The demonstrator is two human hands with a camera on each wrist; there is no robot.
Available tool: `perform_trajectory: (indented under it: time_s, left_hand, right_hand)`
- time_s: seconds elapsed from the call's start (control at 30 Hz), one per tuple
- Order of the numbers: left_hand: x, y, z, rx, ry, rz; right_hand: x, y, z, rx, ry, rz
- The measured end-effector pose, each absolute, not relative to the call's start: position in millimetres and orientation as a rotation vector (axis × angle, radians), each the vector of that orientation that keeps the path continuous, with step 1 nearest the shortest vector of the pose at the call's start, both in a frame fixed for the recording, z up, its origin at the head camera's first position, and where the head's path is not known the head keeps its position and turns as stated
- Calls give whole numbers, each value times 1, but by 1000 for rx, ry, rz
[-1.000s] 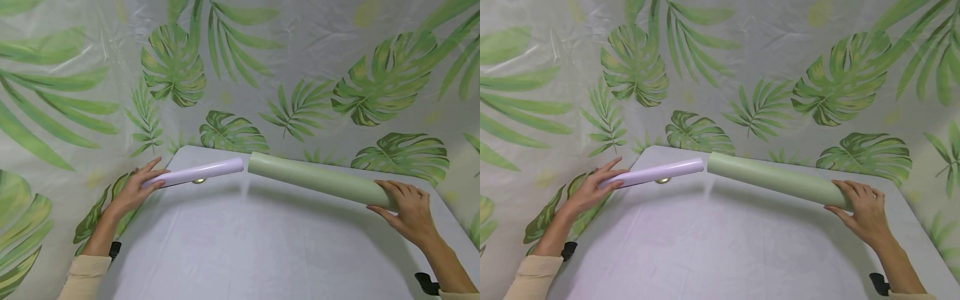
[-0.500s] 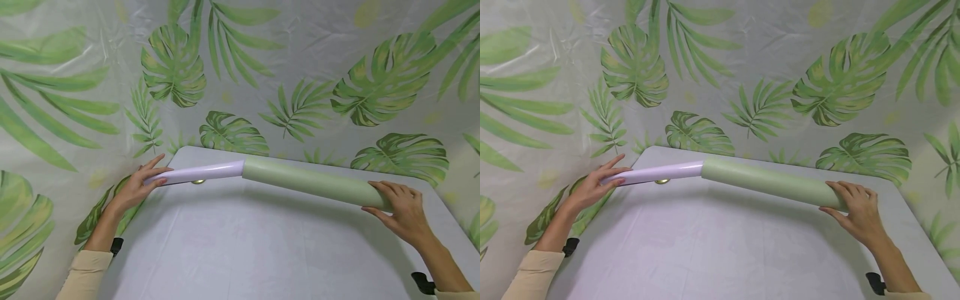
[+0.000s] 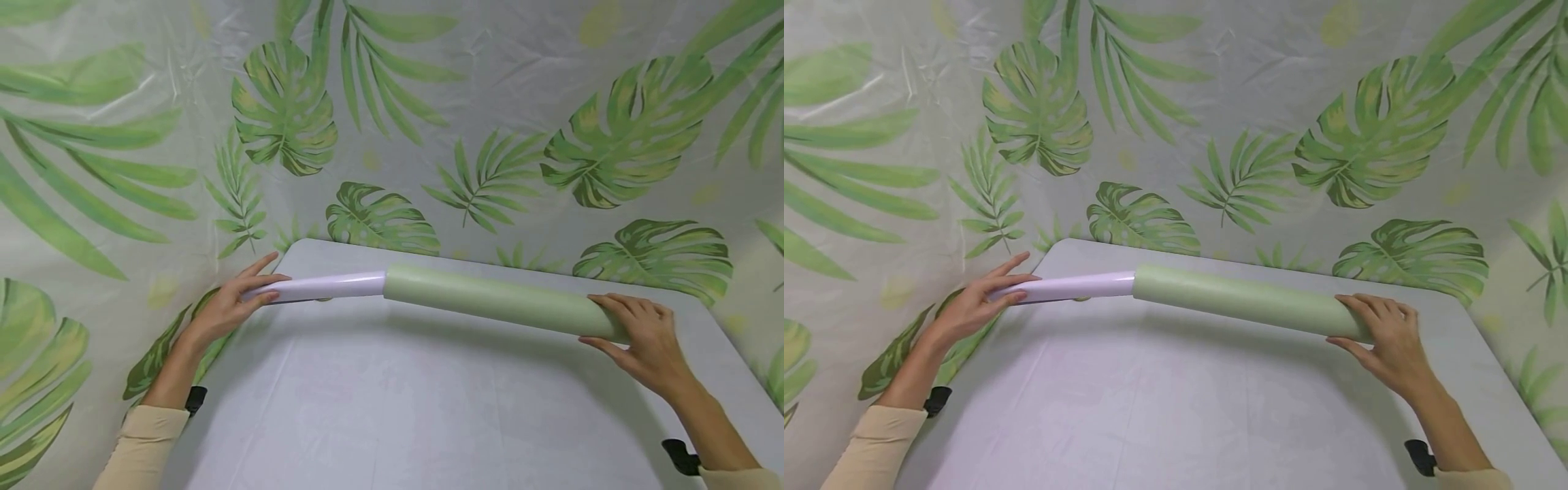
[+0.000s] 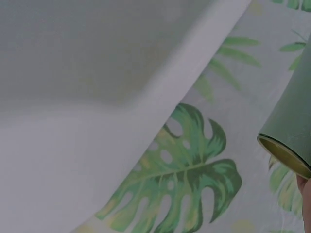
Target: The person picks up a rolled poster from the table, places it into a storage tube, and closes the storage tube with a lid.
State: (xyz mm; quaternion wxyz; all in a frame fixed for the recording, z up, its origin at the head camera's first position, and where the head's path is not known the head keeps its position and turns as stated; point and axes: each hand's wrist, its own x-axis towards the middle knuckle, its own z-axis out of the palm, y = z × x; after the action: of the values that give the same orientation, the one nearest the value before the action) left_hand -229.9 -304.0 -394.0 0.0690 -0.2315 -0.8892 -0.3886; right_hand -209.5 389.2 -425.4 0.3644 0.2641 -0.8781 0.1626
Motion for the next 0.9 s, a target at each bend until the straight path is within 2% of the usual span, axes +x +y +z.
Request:
perform_trajectory:
  time_s: [0.9]
  left_hand:
    - [-236,-288,-399,-802,-2593,-1294]
  right_hand:
    - [-216,373,-425,711,-2281,437]
